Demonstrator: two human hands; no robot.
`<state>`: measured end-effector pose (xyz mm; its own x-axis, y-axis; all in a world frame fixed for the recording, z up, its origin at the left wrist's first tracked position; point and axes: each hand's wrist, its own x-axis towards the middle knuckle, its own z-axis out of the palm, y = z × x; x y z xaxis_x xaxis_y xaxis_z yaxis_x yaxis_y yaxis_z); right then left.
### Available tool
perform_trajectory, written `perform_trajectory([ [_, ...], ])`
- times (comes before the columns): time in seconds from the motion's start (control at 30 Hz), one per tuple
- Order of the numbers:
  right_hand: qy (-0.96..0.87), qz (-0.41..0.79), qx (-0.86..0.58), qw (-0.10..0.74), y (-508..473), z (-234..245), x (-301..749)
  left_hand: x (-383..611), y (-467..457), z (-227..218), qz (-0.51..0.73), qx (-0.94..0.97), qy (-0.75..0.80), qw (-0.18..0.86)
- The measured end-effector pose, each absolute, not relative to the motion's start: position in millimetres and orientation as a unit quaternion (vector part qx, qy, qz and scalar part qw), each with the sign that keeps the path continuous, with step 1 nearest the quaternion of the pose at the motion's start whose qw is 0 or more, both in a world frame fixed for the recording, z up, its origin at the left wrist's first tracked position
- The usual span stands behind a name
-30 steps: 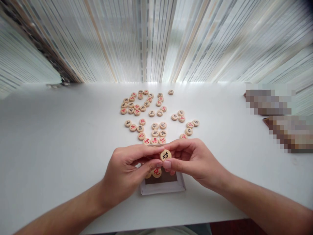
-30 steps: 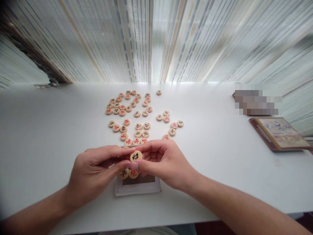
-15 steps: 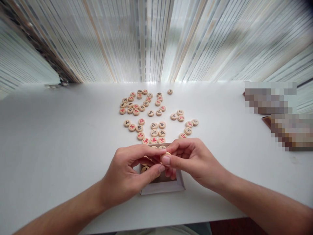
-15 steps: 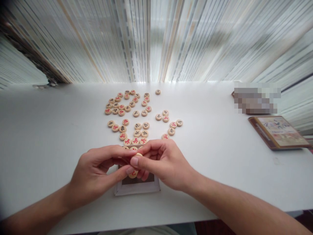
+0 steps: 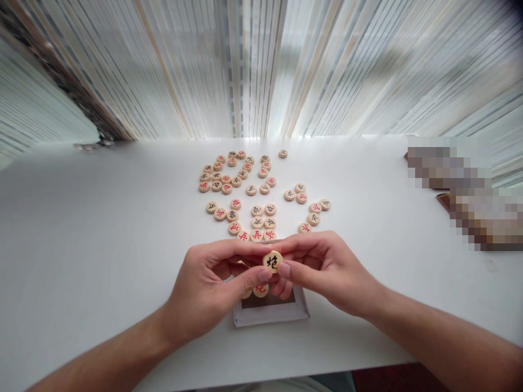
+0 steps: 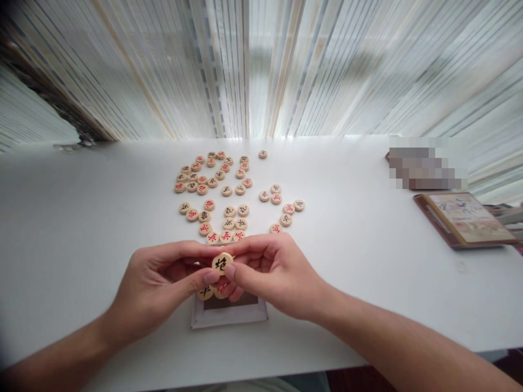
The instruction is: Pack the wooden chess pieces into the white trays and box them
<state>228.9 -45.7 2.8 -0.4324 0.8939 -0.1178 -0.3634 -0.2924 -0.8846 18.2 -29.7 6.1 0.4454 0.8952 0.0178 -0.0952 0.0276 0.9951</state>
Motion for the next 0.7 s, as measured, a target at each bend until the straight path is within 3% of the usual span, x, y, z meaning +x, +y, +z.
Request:
perform_trajectory([
  [0.23, -0.471, 0.673, -0.335, 0.462, -48.7, -3.0, 228.8, 17.1, -28.1, 5.9, 0.411, 0.600, 0.362, 0.584],
  [0.5, -0.607, 0.493, -0.368, 0.503, -45.5, -4.1, 232.4, 15.7, -28.8, 1.8, 0.439, 0.635, 0.362, 0.523],
  [0.7, -0.542, 0.568, -0.362, 0.502, -46.9, -6.0, 232.0, 18.2, -27.4, 4.3, 0.453, 0.614, 0.379, 0.524],
])
